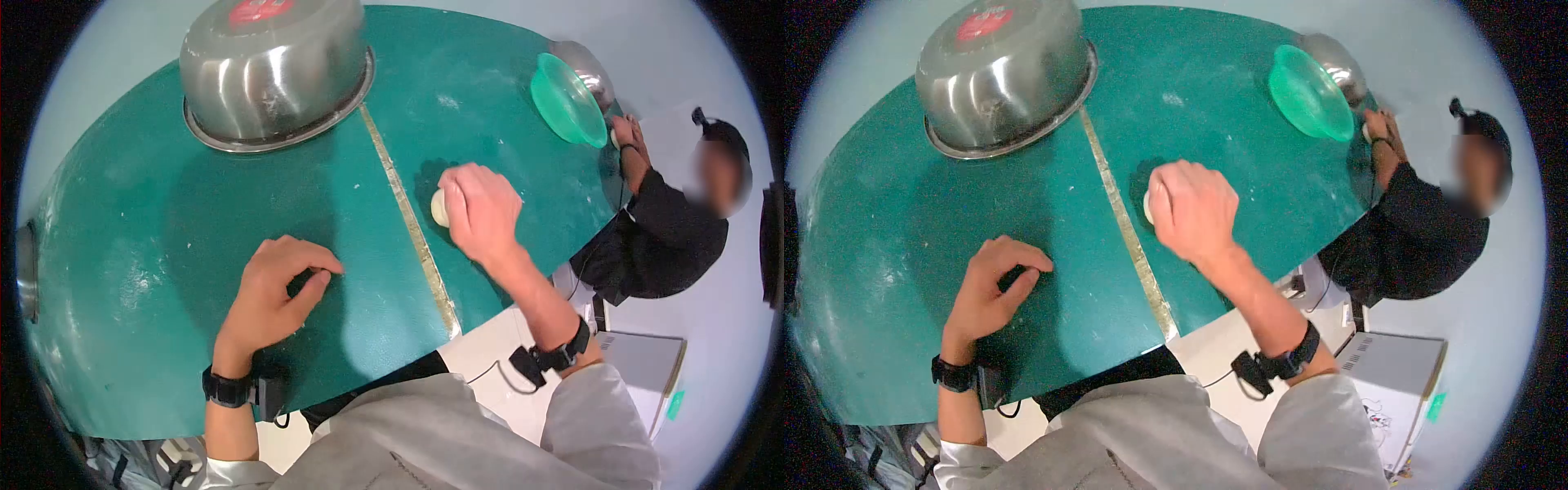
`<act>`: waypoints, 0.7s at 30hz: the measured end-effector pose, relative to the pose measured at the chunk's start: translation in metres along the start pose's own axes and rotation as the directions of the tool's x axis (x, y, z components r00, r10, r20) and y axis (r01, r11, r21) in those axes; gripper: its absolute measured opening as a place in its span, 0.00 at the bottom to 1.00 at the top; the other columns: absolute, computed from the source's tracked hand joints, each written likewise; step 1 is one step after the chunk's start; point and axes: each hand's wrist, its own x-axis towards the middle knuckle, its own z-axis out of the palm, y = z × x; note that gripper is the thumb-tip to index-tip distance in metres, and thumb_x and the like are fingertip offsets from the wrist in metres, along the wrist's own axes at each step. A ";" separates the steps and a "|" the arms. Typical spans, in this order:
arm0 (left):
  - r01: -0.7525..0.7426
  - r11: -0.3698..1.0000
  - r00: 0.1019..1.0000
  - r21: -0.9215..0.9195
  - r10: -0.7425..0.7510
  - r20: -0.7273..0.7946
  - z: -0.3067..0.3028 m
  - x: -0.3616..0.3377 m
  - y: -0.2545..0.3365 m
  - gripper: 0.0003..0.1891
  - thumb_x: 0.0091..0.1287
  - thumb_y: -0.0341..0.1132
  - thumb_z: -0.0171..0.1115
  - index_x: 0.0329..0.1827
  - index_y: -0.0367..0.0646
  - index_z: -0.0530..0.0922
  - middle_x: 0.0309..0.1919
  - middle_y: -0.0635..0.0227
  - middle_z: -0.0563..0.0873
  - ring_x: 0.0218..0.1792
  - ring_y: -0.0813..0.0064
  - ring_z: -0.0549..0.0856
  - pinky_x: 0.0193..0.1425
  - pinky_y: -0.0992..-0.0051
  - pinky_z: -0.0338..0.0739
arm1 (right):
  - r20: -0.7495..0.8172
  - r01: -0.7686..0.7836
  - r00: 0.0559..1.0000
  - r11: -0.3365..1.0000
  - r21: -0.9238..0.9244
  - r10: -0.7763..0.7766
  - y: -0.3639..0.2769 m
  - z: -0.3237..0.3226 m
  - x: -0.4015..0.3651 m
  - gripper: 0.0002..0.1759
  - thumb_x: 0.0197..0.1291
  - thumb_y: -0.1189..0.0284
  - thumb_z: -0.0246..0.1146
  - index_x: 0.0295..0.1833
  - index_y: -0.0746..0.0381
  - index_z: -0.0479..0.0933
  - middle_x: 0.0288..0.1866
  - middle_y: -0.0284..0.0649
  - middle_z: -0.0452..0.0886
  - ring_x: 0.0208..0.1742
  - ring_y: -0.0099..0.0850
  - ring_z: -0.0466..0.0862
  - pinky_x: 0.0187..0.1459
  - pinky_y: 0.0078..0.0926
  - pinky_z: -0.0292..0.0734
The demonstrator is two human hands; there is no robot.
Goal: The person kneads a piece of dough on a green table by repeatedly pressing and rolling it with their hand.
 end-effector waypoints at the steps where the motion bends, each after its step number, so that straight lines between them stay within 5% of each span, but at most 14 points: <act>1: 0.017 1.000 0.999 0.009 -0.017 0.036 -0.002 0.000 0.002 0.08 0.64 0.25 0.66 0.44 0.48 0.85 0.42 0.70 0.90 0.42 0.65 0.85 0.51 0.66 0.71 | 0.017 0.008 1.000 1.000 0.002 -0.008 -0.003 0.004 -0.001 0.12 0.63 0.63 0.61 0.44 0.57 0.84 0.39 0.42 0.85 0.43 0.43 0.86 0.46 0.41 0.78; 3: 0.049 0.999 0.997 0.009 -0.049 0.062 -0.005 0.003 0.003 0.09 0.64 0.24 0.66 0.44 0.48 0.85 0.43 0.70 0.90 0.44 0.64 0.86 0.53 0.65 0.72 | -0.208 0.224 0.948 0.970 -0.099 -0.240 -0.004 0.013 0.001 0.12 0.60 0.64 0.61 0.44 0.56 0.83 0.43 0.38 0.84 0.47 0.42 0.84 0.51 0.42 0.76; 7: 0.040 0.999 0.996 0.016 -0.041 0.080 -0.003 0.006 0.002 0.10 0.63 0.25 0.66 0.44 0.50 0.85 0.43 0.71 0.90 0.43 0.65 0.85 0.49 0.65 0.71 | -0.108 0.301 0.944 0.948 -0.105 -0.311 0.010 0.025 0.039 0.13 0.59 0.63 0.62 0.47 0.55 0.83 0.50 0.38 0.83 0.54 0.43 0.81 0.56 0.46 0.73; 15: -0.037 0.996 0.999 0.083 0.034 0.037 0.000 0.004 0.006 0.08 0.63 0.26 0.66 0.43 0.48 0.85 0.40 0.70 0.89 0.39 0.65 0.82 0.47 0.66 0.70 | -0.115 0.029 0.992 0.991 -0.129 -0.044 0.034 0.054 0.100 0.22 0.68 0.57 0.58 0.61 0.56 0.82 0.69 0.46 0.77 0.74 0.48 0.71 0.74 0.52 0.61; 18: -0.045 0.994 0.999 0.097 0.042 0.032 0.001 0.000 0.005 0.07 0.64 0.27 0.65 0.43 0.47 0.85 0.41 0.70 0.89 0.41 0.64 0.82 0.48 0.66 0.70 | 0.010 -0.072 0.997 0.996 -0.059 0.073 0.034 0.044 0.093 0.26 0.73 0.52 0.52 0.65 0.56 0.80 0.73 0.45 0.75 0.75 0.47 0.71 0.74 0.49 0.63; 20: -0.025 0.996 0.998 0.087 0.021 0.051 0.000 0.000 0.003 0.07 0.65 0.27 0.65 0.44 0.47 0.85 0.41 0.70 0.89 0.41 0.64 0.82 0.49 0.66 0.70 | 0.317 -0.179 0.942 0.963 0.200 0.110 0.036 0.034 0.086 0.28 0.80 0.51 0.45 0.65 0.58 0.81 0.75 0.43 0.74 0.76 0.42 0.70 0.76 0.41 0.62; 21: -0.033 0.995 0.999 0.096 0.029 0.045 0.000 -0.001 0.003 0.07 0.65 0.27 0.65 0.44 0.47 0.85 0.41 0.70 0.89 0.41 0.64 0.82 0.49 0.66 0.70 | 0.305 -0.170 0.947 0.964 0.202 0.104 0.036 0.026 0.081 0.28 0.80 0.51 0.45 0.65 0.58 0.81 0.75 0.43 0.74 0.76 0.42 0.70 0.76 0.41 0.62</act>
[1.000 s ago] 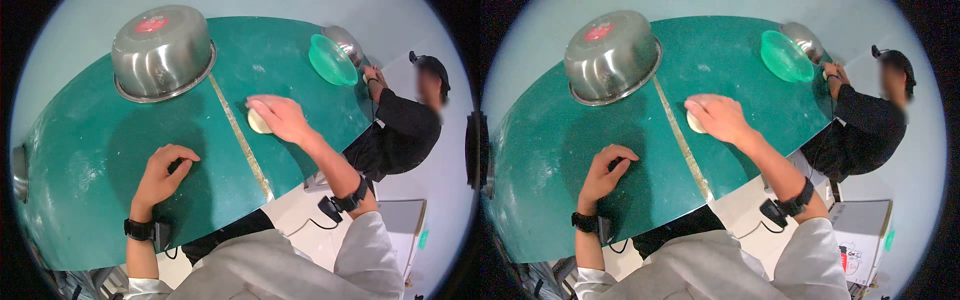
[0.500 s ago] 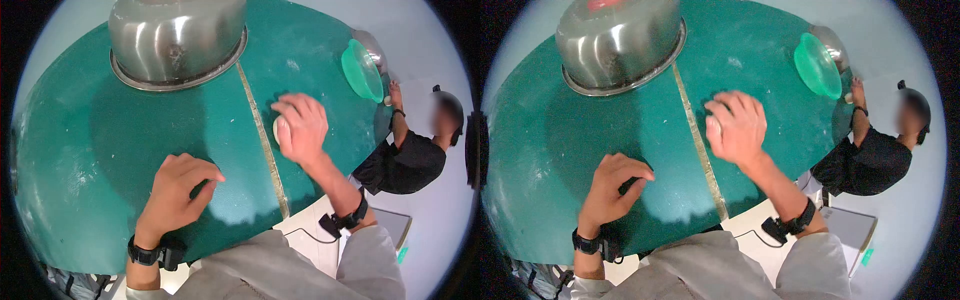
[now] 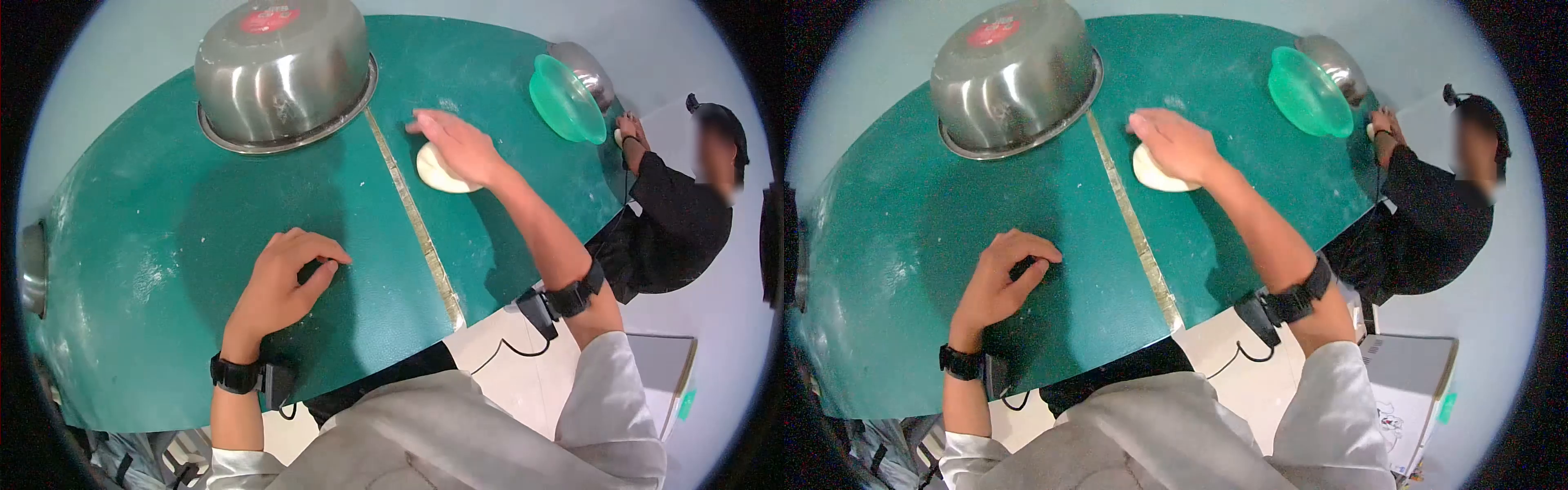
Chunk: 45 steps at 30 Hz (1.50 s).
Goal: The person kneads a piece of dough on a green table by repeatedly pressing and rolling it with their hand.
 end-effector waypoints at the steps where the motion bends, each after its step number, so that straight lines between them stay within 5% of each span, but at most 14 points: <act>1: 0.009 1.000 1.000 -0.023 -0.009 -0.010 0.000 -0.001 0.000 0.07 0.65 0.27 0.65 0.44 0.47 0.85 0.41 0.70 0.89 0.41 0.64 0.82 0.49 0.66 0.70 | 0.072 0.019 0.997 0.996 0.088 -0.026 -0.002 -0.008 -0.012 0.31 0.79 0.48 0.43 0.64 0.58 0.81 0.71 0.45 0.78 0.72 0.44 0.75 0.73 0.40 0.66; 6: -0.009 0.998 0.999 -0.058 0.007 -0.031 0.002 0.001 -0.003 0.07 0.65 0.27 0.65 0.44 0.47 0.85 0.41 0.70 0.89 0.40 0.65 0.82 0.49 0.66 0.70 | 0.091 0.073 0.991 0.961 0.267 -0.100 -0.015 -0.036 -0.065 0.31 0.80 0.49 0.43 0.56 0.59 0.86 0.54 0.48 0.88 0.57 0.45 0.86 0.59 0.37 0.77; 8: 0.000 0.999 1.000 -0.051 -0.001 -0.013 0.003 0.000 -0.004 0.07 0.65 0.27 0.65 0.43 0.47 0.85 0.40 0.71 0.89 0.40 0.65 0.82 0.49 0.66 0.70 | 0.047 -0.047 0.998 0.986 0.162 0.040 -0.020 -0.037 -0.082 0.32 0.82 0.52 0.45 0.44 0.65 0.86 0.43 0.42 0.89 0.46 0.33 0.87 0.48 0.35 0.80; 9: 0.009 0.998 1.000 -0.060 -0.010 -0.012 0.003 0.000 -0.004 0.07 0.65 0.27 0.65 0.43 0.47 0.85 0.40 0.71 0.89 0.40 0.65 0.82 0.49 0.66 0.70 | -0.109 -0.029 0.993 0.973 0.229 0.056 -0.010 -0.016 -0.086 0.23 0.77 0.58 0.52 0.37 0.62 0.84 0.38 0.42 0.86 0.39 0.41 0.85 0.39 0.40 0.77; 13: 0.008 0.998 1.000 -0.057 -0.009 -0.018 0.001 0.002 0.000 0.07 0.64 0.27 0.66 0.43 0.48 0.85 0.40 0.70 0.89 0.40 0.64 0.82 0.48 0.66 0.70 | -0.464 0.346 0.808 0.930 -0.125 -0.363 -0.014 0.011 -0.070 0.17 0.69 0.66 0.55 0.29 0.59 0.82 0.32 0.41 0.83 0.35 0.44 0.82 0.37 0.42 0.75; 22: 0.054 0.995 0.998 -0.079 -0.053 0.023 -0.001 0.007 0.000 0.09 0.63 0.25 0.66 0.43 0.50 0.85 0.41 0.72 0.90 0.41 0.65 0.83 0.48 0.66 0.70 | -0.499 0.439 0.734 0.882 -0.169 -0.461 -0.011 0.020 0.003 0.18 0.68 0.69 0.53 0.25 0.59 0.79 0.24 0.40 0.79 0.27 0.45 0.80 0.34 0.42 0.73; 25: 0.026 0.997 1.000 -0.067 -0.027 -0.007 0.001 0.010 0.001 0.09 0.62 0.25 0.67 0.42 0.49 0.86 0.40 0.73 0.90 0.39 0.66 0.82 0.46 0.67 0.69 | -0.433 0.304 0.849 0.950 -0.069 -0.303 -0.005 0.015 0.016 0.24 0.75 0.63 0.49 0.33 0.65 0.83 0.29 0.43 0.84 0.30 0.46 0.81 0.37 0.39 0.74; 27: 0.021 0.998 1.000 -0.051 -0.022 -0.010 0.001 0.008 0.002 0.09 0.62 0.25 0.67 0.42 0.49 0.86 0.40 0.73 0.90 0.39 0.67 0.82 0.47 0.67 0.69 | -0.195 0.088 0.980 0.962 0.257 -0.038 -0.006 0.011 0.029 0.23 0.75 0.59 0.53 0.42 0.65 0.86 0.40 0.44 0.88 0.40 0.44 0.85 0.44 0.37 0.78; 30: 0.022 0.998 1.000 -0.054 -0.022 0.002 0.000 0.006 0.000 0.09 0.63 0.25 0.67 0.43 0.48 0.86 0.40 0.73 0.90 0.39 0.67 0.82 0.47 0.68 0.69 | 0.068 0.330 0.915 0.833 0.444 -0.398 -0.011 0.000 0.019 0.21 0.72 0.58 0.57 0.51 0.63 0.86 0.54 0.44 0.88 0.52 0.40 0.85 0.52 0.37 0.81; 31: 0.020 0.998 1.000 -0.054 -0.019 0.005 0.000 0.006 -0.001 0.08 0.63 0.25 0.66 0.43 0.48 0.86 0.41 0.72 0.90 0.39 0.67 0.82 0.47 0.68 0.69 | 0.189 0.592 0.772 0.794 0.136 -0.607 -0.004 -0.007 0.014 0.19 0.66 0.57 0.64 0.52 0.60 0.84 0.56 0.42 0.85 0.58 0.39 0.82 0.56 0.39 0.82; 34: 0.008 0.999 1.000 -0.054 -0.008 0.002 0.002 0.004 -0.001 0.08 0.63 0.24 0.66 0.43 0.47 0.86 0.41 0.72 0.90 0.38 0.68 0.81 0.47 0.68 0.69 | 0.092 0.720 0.683 0.646 -0.254 -0.724 -0.006 -0.012 -0.021 0.19 0.58 0.57 0.71 0.48 0.57 0.82 0.49 0.40 0.85 0.55 0.38 0.83 0.52 0.38 0.83; 39: -0.009 0.999 1.000 -0.048 0.008 -0.006 0.003 0.004 -0.001 0.08 0.65 0.24 0.65 0.43 0.47 0.86 0.41 0.73 0.90 0.39 0.68 0.81 0.47 0.68 0.70 | -0.096 0.628 0.713 0.694 -0.353 -0.694 -0.006 -0.027 -0.042 0.14 0.56 0.63 0.71 0.44 0.57 0.81 0.41 0.37 0.84 0.41 0.36 0.85 0.44 0.37 0.82; 41: -0.010 0.998 1.000 -0.059 0.008 -0.020 0.003 0.003 -0.002 0.08 0.65 0.24 0.65 0.43 0.47 0.86 0.41 0.73 0.89 0.39 0.68 0.81 0.48 0.68 0.70 | -0.506 0.375 0.796 0.927 -0.018 -0.332 -0.008 -0.046 -0.051 0.09 0.61 0.66 0.66 0.42 0.61 0.81 0.37 0.38 0.82 0.36 0.32 0.84 0.43 0.34 0.80; 45: 0.029 0.999 0.999 -0.046 -0.027 0.043 -0.002 0.003 0.001 0.07 0.67 0.24 0.64 0.44 0.45 0.85 0.44 0.68 0.90 0.47 0.65 0.85 0.57 0.66 0.71 | -0.284 0.066 0.959 0.984 0.168 -0.016 0.003 -0.062 -0.078 0.17 0.68 0.61 0.60 0.36 0.65 0.81 0.35 0.50 0.84 0.38 0.48 0.85 0.43 0.42 0.80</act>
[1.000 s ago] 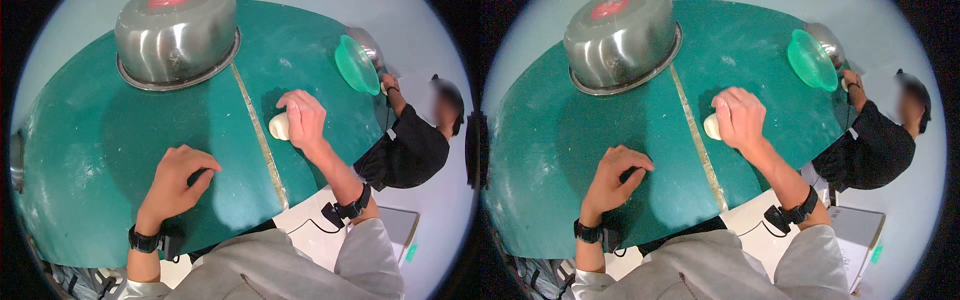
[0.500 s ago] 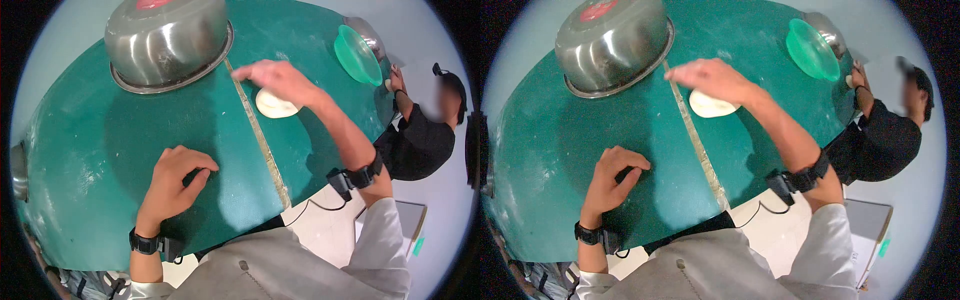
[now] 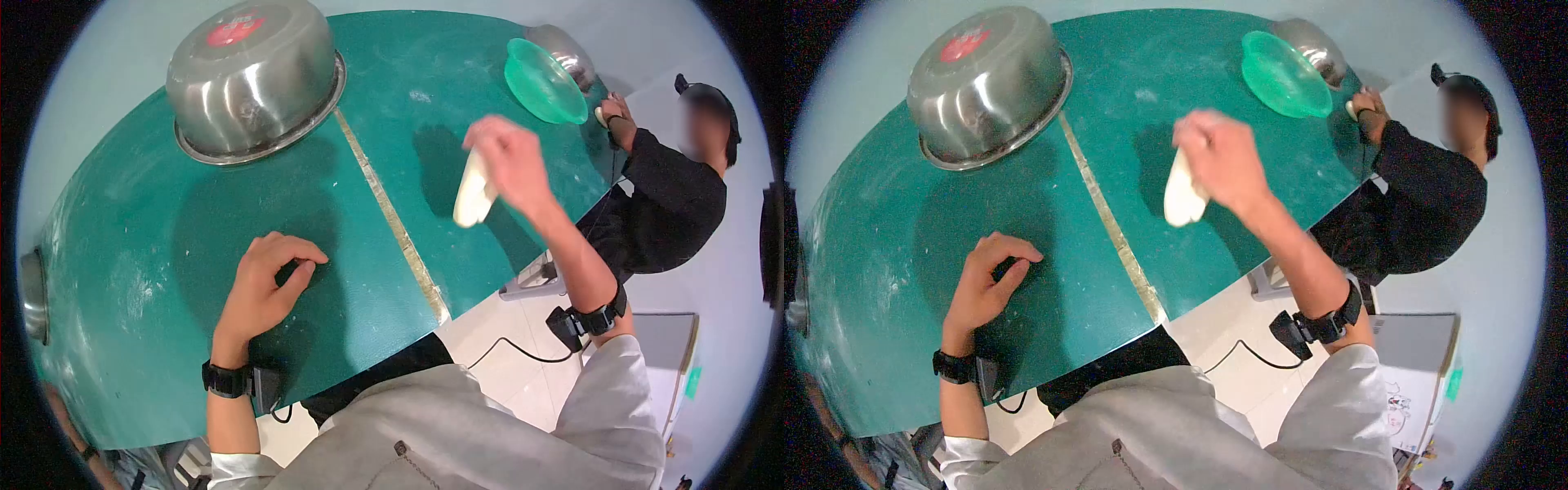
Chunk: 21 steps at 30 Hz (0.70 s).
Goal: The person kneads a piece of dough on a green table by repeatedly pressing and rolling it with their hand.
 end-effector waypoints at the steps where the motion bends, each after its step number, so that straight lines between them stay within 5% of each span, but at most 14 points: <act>1: 0.005 1.000 1.000 -0.004 -0.005 0.002 0.000 -0.001 0.000 0.07 0.67 0.24 0.64 0.44 0.46 0.85 0.44 0.68 0.90 0.47 0.65 0.85 0.57 0.66 0.71 | 0.097 0.032 0.995 0.984 -0.173 -0.015 0.009 0.005 -0.008 0.17 0.67 0.60 0.60 0.37 0.63 0.82 0.37 0.50 0.85 0.41 0.50 0.86 0.44 0.45 0.80; 4: -0.023 1.000 0.999 -0.020 0.023 -0.041 0.002 0.001 -0.002 0.08 0.66 0.24 0.65 0.44 0.46 0.86 0.43 0.70 0.90 0.44 0.66 0.84 0.53 0.67 0.71 | 0.129 0.038 0.992 0.969 -0.243 -0.006 0.008 0.009 -0.018 0.12 0.64 0.66 0.60 0.36 0.65 0.82 0.36 0.49 0.84 0.38 0.48 0.85 0.43 0.41 0.79; 7: -0.043 0.999 0.996 -0.026 0.041 -0.080 0.004 -0.001 -0.004 0.08 0.64 0.25 0.66 0.44 0.47 0.86 0.41 0.71 0.90 0.41 0.67 0.83 0.50 0.68 0.71 | 0.189 0.079 0.982 0.946 -0.314 -0.019 0.004 0.017 -0.016 0.15 0.63 0.59 0.62 0.32 0.60 0.80 0.34 0.47 0.85 0.37 0.51 0.86 0.38 0.48 0.80; 9: -0.040 0.999 0.996 -0.029 0.038 -0.086 0.004 0.000 -0.004 0.08 0.64 0.25 0.66 0.44 0.46 0.86 0.41 0.71 0.90 0.41 0.66 0.83 0.50 0.68 0.71 | 0.069 0.309 0.951 0.911 -0.273 -0.302 0.007 0.036 -0.017 0.13 0.59 0.64 0.62 0.29 0.62 0.78 0.26 0.45 0.80 0.28 0.48 0.83 0.30 0.43 0.77; 12: -0.014 1.000 0.998 -0.021 0.013 -0.060 0.003 0.002 -0.003 0.08 0.64 0.25 0.66 0.43 0.46 0.86 0.41 0.71 0.90 0.40 0.66 0.83 0.49 0.68 0.70 | 0.097 0.359 0.931 0.829 -0.428 -0.353 0.009 0.070 0.016 0.14 0.59 0.63 0.62 0.24 0.60 0.77 0.23 0.43 0.79 0.23 0.48 0.81 0.24 0.44 0.74; 21: -0.041 0.999 0.999 0.013 0.041 -0.028 0.003 0.004 0.000 0.08 0.65 0.24 0.65 0.43 0.47 0.86 0.40 0.72 0.89 0.39 0.67 0.82 0.48 0.68 0.70 | -0.064 0.405 0.870 0.782 -0.474 -0.489 0.025 0.090 0.062 0.17 0.60 0.64 0.59 0.20 0.59 0.77 0.22 0.41 0.80 0.28 0.46 0.83 0.26 0.47 0.76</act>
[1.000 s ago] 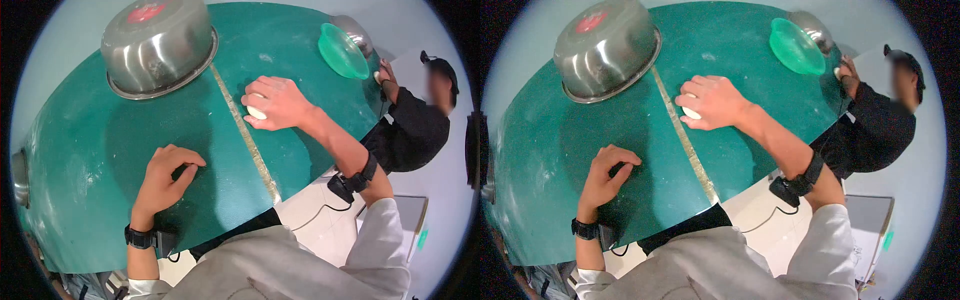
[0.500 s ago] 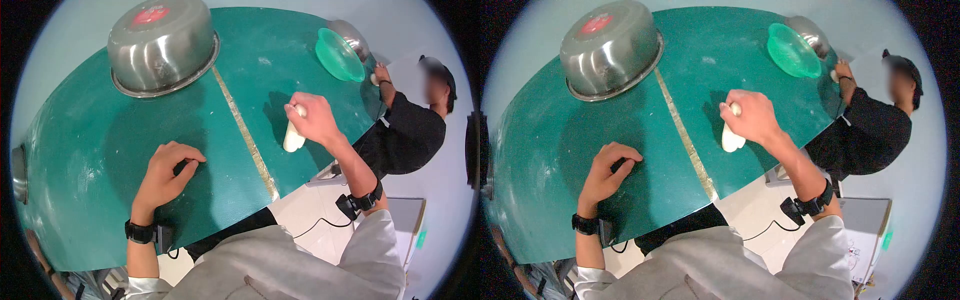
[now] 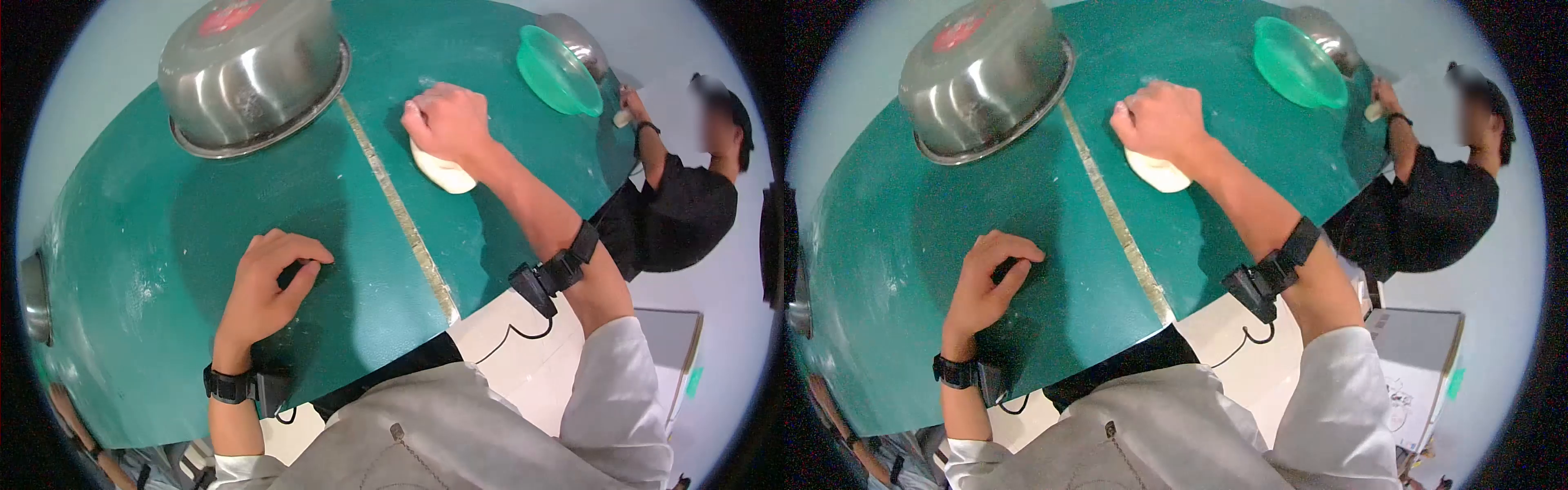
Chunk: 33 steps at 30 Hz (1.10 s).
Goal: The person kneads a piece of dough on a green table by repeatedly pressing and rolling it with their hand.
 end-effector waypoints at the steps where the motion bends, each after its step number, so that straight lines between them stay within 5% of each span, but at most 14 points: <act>1: 0.005 1.000 1.000 -0.003 -0.005 -0.003 0.000 -0.001 -0.001 0.07 0.65 0.24 0.65 0.43 0.47 0.86 0.40 0.72 0.89 0.39 0.67 0.82 0.49 0.69 0.70 | 0.151 -0.069 0.986 0.998 0.005 0.068 -0.002 -0.009 -0.002 0.18 0.65 0.61 0.58 0.29 0.60 0.84 0.33 0.43 0.87 0.39 0.45 0.86 0.36 0.44 0.82; 7: 0.025 0.999 0.999 -0.030 -0.026 -0.028 0.001 -0.005 -0.002 0.08 0.66 0.24 0.64 0.43 0.46 0.86 0.41 0.72 0.89 0.40 0.68 0.82 0.50 0.69 0.70 | 0.448 -0.209 0.894 0.891 0.404 0.007 -0.001 -0.067 -0.036 0.23 0.76 0.57 0.55 0.52 0.65 0.86 0.55 0.48 0.88 0.54 0.49 0.86 0.57 0.39 0.81; 11: 0.026 1.000 1.000 -0.007 -0.026 -0.015 0.001 -0.004 -0.004 0.08 0.66 0.24 0.64 0.43 0.46 0.86 0.41 0.72 0.90 0.41 0.68 0.82 0.50 0.69 0.70 | 0.223 -0.153 0.973 0.893 0.423 0.061 0.007 -0.087 -0.057 0.21 0.73 0.57 0.58 0.47 0.63 0.88 0.43 0.47 0.89 0.47 0.46 0.88 0.47 0.42 0.82; 13: 0.028 1.000 0.999 -0.013 -0.029 -0.014 0.001 -0.004 -0.004 0.08 0.66 0.24 0.64 0.43 0.46 0.86 0.42 0.72 0.90 0.41 0.68 0.82 0.50 0.69 0.70 | 0.374 -0.518 0.849 0.721 0.460 0.372 0.001 -0.106 -0.055 0.17 0.72 0.62 0.61 0.45 0.64 0.87 0.42 0.45 0.89 0.42 0.42 0.88 0.42 0.38 0.81; 16: 0.042 0.999 0.999 -0.030 -0.043 -0.022 0.001 -0.003 -0.002 0.08 0.65 0.24 0.64 0.43 0.46 0.86 0.42 0.71 0.90 0.41 0.67 0.83 0.50 0.68 0.70 | 0.437 -0.533 0.830 0.724 0.438 0.347 -0.021 -0.121 -0.057 0.13 0.72 0.68 0.60 0.44 0.65 0.87 0.40 0.41 0.87 0.44 0.29 0.85 0.46 0.25 0.78; 17: 0.041 0.998 0.999 -0.040 -0.043 -0.029 0.001 -0.003 -0.001 0.08 0.65 0.24 0.65 0.43 0.47 0.86 0.42 0.71 0.90 0.40 0.67 0.83 0.49 0.68 0.69 | 0.470 -0.542 0.799 0.787 0.294 0.375 -0.032 -0.123 -0.057 0.13 0.69 0.65 0.62 0.42 0.62 0.87 0.41 0.39 0.87 0.44 0.32 0.86 0.46 0.29 0.78; 18: 0.050 0.998 0.998 -0.045 -0.052 -0.030 0.001 -0.003 -0.001 0.08 0.65 0.24 0.65 0.43 0.47 0.86 0.42 0.71 0.90 0.40 0.67 0.83 0.49 0.68 0.69 | 0.479 -0.543 0.796 0.787 0.293 0.371 -0.041 -0.119 -0.060 0.13 0.69 0.65 0.62 0.42 0.62 0.87 0.41 0.39 0.87 0.44 0.32 0.86 0.46 0.29 0.78; 20: 0.034 0.999 0.999 -0.032 -0.035 -0.030 0.001 -0.002 -0.002 0.08 0.64 0.24 0.65 0.43 0.47 0.86 0.41 0.71 0.90 0.40 0.66 0.83 0.49 0.68 0.69 | 0.087 -0.034 0.996 0.999 -0.022 0.035 -0.052 -0.107 -0.066 0.13 0.66 0.62 0.63 0.42 0.59 0.87 0.43 0.35 0.87 0.45 0.35 0.85 0.45 0.33 0.78; 22: 0.039 0.999 0.999 -0.035 -0.040 -0.029 0.001 -0.001 0.000 0.08 0.63 0.24 0.65 0.42 0.47 0.86 0.41 0.71 0.90 0.40 0.66 0.83 0.49 0.67 0.69 | 0.071 -0.011 0.997 0.999 0.048 0.007 -0.054 -0.089 -0.070 0.13 0.63 0.59 0.64 0.41 0.56 0.87 0.45 0.34 0.87 0.45 0.38 0.85 0.46 0.37 0.78; 28: 0.060 0.998 0.998 -0.022 -0.060 0.002 -0.002 0.004 -0.001 0.08 0.62 0.24 0.65 0.42 0.47 0.86 0.41 0.71 0.90 0.41 0.65 0.83 0.49 0.67 0.69 | 0.516 -0.181 0.839 0.983 -0.038 0.174 -0.058 -0.051 -0.021 0.19 0.61 0.58 0.60 0.25 0.59 0.81 0.34 0.44 0.87 0.32 0.49 0.86 0.35 0.49 0.79; 33: 0.064 0.998 0.998 0.019 -0.064 0.016 0.000 0.001 0.005 0.08 0.63 0.24 0.64 0.42 0.46 0.86 0.42 0.70 0.90 0.43 0.64 0.84 0.50 0.67 0.70 | 0.504 -0.225 0.839 0.974 -0.025 0.207 -0.036 -0.027 -0.001 0.24 0.63 0.57 0.55 0.23 0.63 0.82 0.27 0.49 0.84 0.28 0.54 0.84 0.33 0.53 0.78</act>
